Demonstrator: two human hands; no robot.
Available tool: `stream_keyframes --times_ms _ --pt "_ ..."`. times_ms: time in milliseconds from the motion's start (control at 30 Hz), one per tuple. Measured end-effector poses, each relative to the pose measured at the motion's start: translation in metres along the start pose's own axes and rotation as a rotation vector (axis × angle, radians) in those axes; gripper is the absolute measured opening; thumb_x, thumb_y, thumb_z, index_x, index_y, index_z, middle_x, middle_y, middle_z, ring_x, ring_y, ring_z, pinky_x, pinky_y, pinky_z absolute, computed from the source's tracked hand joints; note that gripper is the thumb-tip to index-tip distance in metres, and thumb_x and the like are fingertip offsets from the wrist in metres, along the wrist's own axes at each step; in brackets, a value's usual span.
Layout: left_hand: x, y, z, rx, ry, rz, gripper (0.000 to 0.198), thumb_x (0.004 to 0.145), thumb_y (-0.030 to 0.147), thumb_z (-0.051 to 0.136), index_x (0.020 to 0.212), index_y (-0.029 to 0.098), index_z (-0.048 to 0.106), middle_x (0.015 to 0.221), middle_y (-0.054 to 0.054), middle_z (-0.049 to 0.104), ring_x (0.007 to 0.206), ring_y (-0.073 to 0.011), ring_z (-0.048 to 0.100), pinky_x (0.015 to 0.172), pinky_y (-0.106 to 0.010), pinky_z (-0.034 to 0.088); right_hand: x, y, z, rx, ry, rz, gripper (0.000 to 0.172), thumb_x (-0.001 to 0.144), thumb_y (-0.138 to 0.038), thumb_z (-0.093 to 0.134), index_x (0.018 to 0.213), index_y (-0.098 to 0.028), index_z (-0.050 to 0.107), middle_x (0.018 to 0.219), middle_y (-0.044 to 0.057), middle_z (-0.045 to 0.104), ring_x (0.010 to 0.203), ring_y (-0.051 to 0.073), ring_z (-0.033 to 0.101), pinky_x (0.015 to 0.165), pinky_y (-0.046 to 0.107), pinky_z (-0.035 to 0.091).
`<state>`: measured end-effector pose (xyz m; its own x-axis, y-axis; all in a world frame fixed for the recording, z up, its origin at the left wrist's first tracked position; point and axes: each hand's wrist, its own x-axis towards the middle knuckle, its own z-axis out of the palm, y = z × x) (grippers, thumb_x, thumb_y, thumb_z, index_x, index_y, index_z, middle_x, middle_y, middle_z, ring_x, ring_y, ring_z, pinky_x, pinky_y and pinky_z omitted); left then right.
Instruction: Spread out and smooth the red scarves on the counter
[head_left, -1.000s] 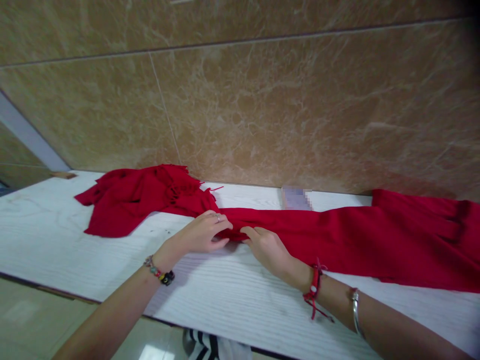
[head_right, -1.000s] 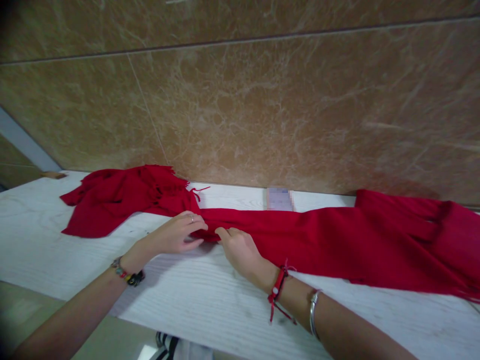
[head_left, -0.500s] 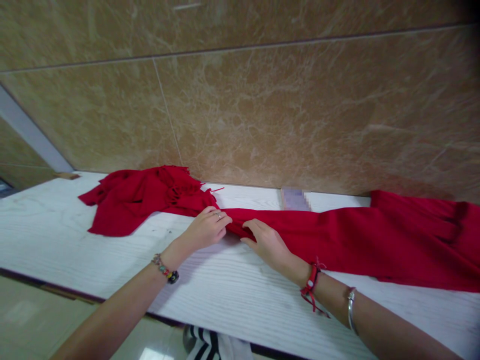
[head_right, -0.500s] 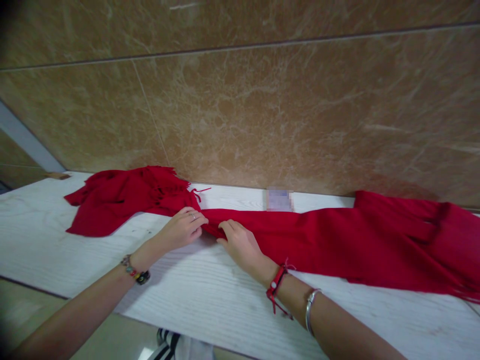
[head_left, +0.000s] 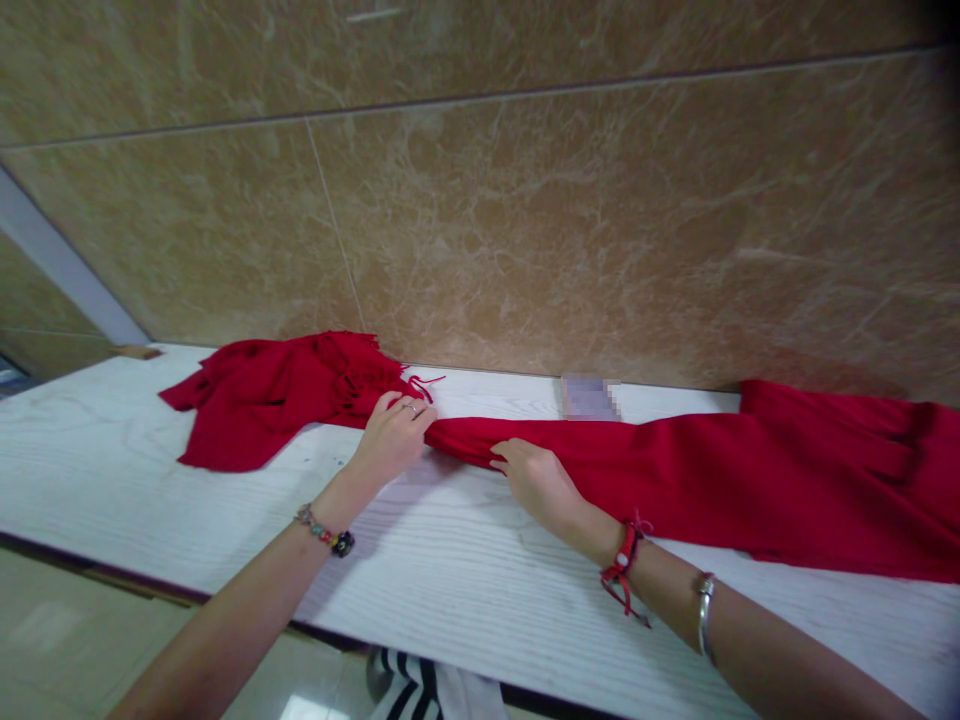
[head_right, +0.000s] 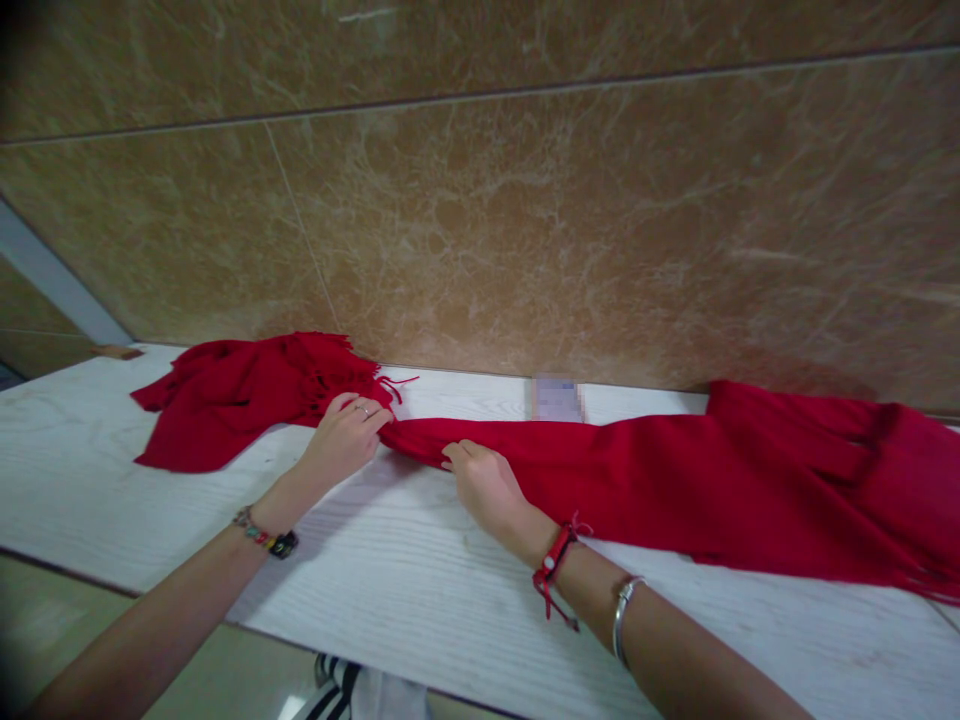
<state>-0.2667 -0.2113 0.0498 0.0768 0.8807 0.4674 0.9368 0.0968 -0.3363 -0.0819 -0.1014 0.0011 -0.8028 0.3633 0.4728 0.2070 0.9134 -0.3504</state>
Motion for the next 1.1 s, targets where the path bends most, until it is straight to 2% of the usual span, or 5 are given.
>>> stream_keyframes --times_ms 267,433,600,867,1100 --pt "-0.009 -0.032 -0.011 -0.015 -0.017 -0.127 0.029 0.067 0.001 0.042 0.085 0.016 0.058 0.089 -0.01 0.056 0.088 -0.025 0.05 0.082 -0.043 0.038 0.0 0.001 -0.004 -0.054 -0.03 0.012 0.021 0.078 -0.006 0.047 0.09 -0.014 0.062 0.087 0.008 0.065 0.081 0.016 0.06 0.075 0.025 0.047" --pt "-0.008 -0.018 -0.004 -0.227 -0.073 0.128 0.046 0.069 0.003 0.047 0.111 0.02 0.052 0.12 -0.007 0.049 0.112 -0.022 0.04 0.095 -0.038 0.031 -0.001 -0.005 -0.007 -0.01 -0.004 -0.149 0.02 0.075 -0.004 0.05 0.087 -0.015 0.062 0.086 0.007 0.064 0.08 0.016 0.058 0.074 0.026 0.047" --pt "-0.006 -0.007 -0.004 -0.309 -0.196 0.267 0.023 0.08 0.011 0.048 0.097 0.02 0.06 0.095 -0.002 0.064 0.091 -0.0149 0.053 0.091 -0.032 0.033 -0.003 -0.006 -0.005 0.029 0.026 -0.217 0.014 0.075 -0.008 0.055 0.085 -0.014 0.062 0.082 0.006 0.063 0.077 0.016 0.058 0.071 0.026 0.048" --pt "-0.01 -0.029 -0.011 -0.253 -0.082 0.179 0.018 0.086 0.016 0.045 0.088 0.017 0.063 0.088 -0.002 0.066 0.081 -0.0134 0.057 0.078 -0.029 0.036 -0.003 -0.004 -0.006 0.0 0.067 -0.131 0.009 0.08 -0.016 0.053 0.08 -0.015 0.062 0.075 0.005 0.063 0.07 0.015 0.058 0.064 0.024 0.045" --pt "-0.011 -0.028 -0.014 -0.14 0.067 0.194 0.022 0.086 0.011 0.042 0.09 0.016 0.063 0.083 -0.005 0.063 0.08 -0.0162 0.055 0.078 -0.033 0.038 0.0 -0.011 -0.016 -0.012 -0.049 -0.017 0.009 0.08 -0.016 0.053 0.083 -0.015 0.061 0.08 0.006 0.062 0.076 0.016 0.057 0.069 0.026 0.045"
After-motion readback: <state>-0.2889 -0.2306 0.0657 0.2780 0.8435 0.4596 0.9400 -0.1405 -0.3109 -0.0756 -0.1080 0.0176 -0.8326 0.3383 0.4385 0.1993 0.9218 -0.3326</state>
